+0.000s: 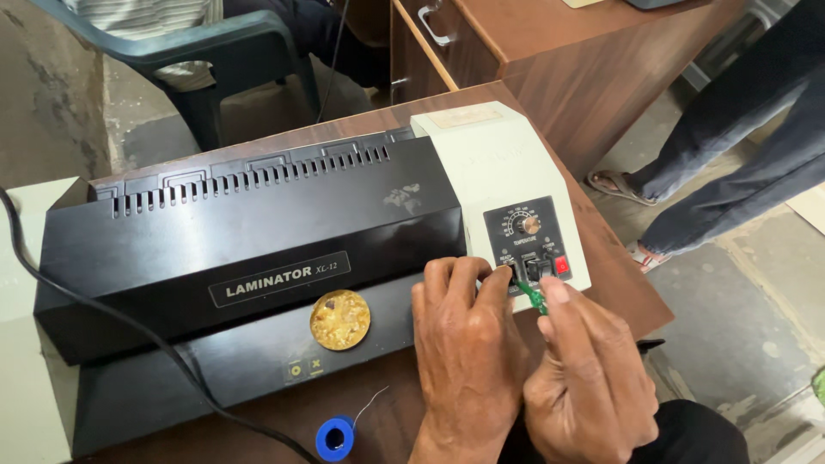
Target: The person removes a switch from a laminator, solders a new switch using a soldering iron and solder, and reinstalls it. They then use a screwdriver to secure the switch back into the laminator's control panel.
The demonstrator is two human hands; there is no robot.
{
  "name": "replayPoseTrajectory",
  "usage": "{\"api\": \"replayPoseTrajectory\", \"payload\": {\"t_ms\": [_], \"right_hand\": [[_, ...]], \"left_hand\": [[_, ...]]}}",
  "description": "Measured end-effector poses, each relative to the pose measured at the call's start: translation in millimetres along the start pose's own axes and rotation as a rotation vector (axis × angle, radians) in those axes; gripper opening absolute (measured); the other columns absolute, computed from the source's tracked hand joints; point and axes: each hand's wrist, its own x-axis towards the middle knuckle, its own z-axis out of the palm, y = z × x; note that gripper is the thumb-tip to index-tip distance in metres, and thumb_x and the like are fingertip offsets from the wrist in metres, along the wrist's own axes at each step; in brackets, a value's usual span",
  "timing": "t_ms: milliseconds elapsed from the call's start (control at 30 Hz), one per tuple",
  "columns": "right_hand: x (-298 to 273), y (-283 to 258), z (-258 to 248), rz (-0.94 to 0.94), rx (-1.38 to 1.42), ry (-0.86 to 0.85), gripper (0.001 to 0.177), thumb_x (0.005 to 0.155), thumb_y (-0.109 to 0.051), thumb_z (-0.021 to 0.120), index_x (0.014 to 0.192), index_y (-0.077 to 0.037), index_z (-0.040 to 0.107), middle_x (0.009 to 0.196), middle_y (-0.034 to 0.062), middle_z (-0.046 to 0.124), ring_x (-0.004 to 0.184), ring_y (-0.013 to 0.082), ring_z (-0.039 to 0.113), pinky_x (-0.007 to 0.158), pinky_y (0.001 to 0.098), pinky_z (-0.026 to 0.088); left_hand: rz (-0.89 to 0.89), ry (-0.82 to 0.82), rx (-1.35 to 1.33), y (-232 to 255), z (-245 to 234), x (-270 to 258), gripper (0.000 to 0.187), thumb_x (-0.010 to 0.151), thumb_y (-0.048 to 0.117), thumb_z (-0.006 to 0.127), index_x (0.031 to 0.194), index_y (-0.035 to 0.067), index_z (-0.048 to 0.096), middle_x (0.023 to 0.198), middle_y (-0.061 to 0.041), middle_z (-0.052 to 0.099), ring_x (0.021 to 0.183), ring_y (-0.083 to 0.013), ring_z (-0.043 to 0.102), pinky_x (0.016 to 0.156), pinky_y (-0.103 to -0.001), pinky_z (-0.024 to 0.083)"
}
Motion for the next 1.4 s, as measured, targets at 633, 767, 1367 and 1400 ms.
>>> {"api": "replayPoseTrajectory", "payload": {"t_ms": [633, 767, 1367, 1400], "right_hand": [[-4.0, 8.1, -3.2, 0.131, 0.082, -0.036, 0.012, 0.117, 0.005, 0.064, 0.128, 0.011, 0.065, 0.113, 0.0215, 0.074, 0.104, 0.0250, 0.077, 0.088, 0.0282, 0.064], [-7.5, 11.1, -2.4, 0.151, 0.102, -0.028, 0.014, 0.118, 0.002, 0.063, 0.128, 0.011, 0.064, 0.113, 0.0220, 0.073, 0.104, 0.0253, 0.077, 0.088, 0.0279, 0.064], [-4.1, 5.1, 2.3, 0.165, 0.109, -0.016, 0.013, 0.116, 0.004, 0.064, 0.126, 0.011, 0.065, 0.112, 0.0220, 0.074, 0.102, 0.0252, 0.077, 0.089, 0.0295, 0.065], [-5.5, 7.2, 2.0, 0.183, 0.102, -0.009, 0.016, 0.116, 0.003, 0.064, 0.129, 0.012, 0.064, 0.111, 0.0221, 0.074, 0.101, 0.0253, 0.077, 0.087, 0.0295, 0.064]], "left_hand": [[0.010, -0.054, -0.016, -3.9, -2.4, 2.0, 0.030, 0.076, -0.001, 0.073, 0.105, -0.003, 0.074, 0.104, -0.012, 0.066, 0.107, -0.0312, 0.058, 0.089, -0.044, 0.044], [0.014, -0.049, -0.017, -3.7, -1.8, 2.4, 0.030, 0.076, -0.001, 0.073, 0.106, -0.003, 0.074, 0.104, -0.012, 0.066, 0.107, -0.0313, 0.058, 0.091, -0.045, 0.044], [0.015, -0.055, -0.014, -3.8, -2.3, 2.5, 0.031, 0.078, 0.001, 0.071, 0.108, -0.004, 0.074, 0.104, -0.013, 0.066, 0.108, -0.0323, 0.058, 0.092, -0.045, 0.043], [0.009, -0.053, -0.008, -3.4, -1.3, 2.9, 0.029, 0.079, 0.001, 0.071, 0.107, -0.003, 0.074, 0.104, -0.013, 0.066, 0.107, -0.0323, 0.058, 0.094, -0.046, 0.043]]}}
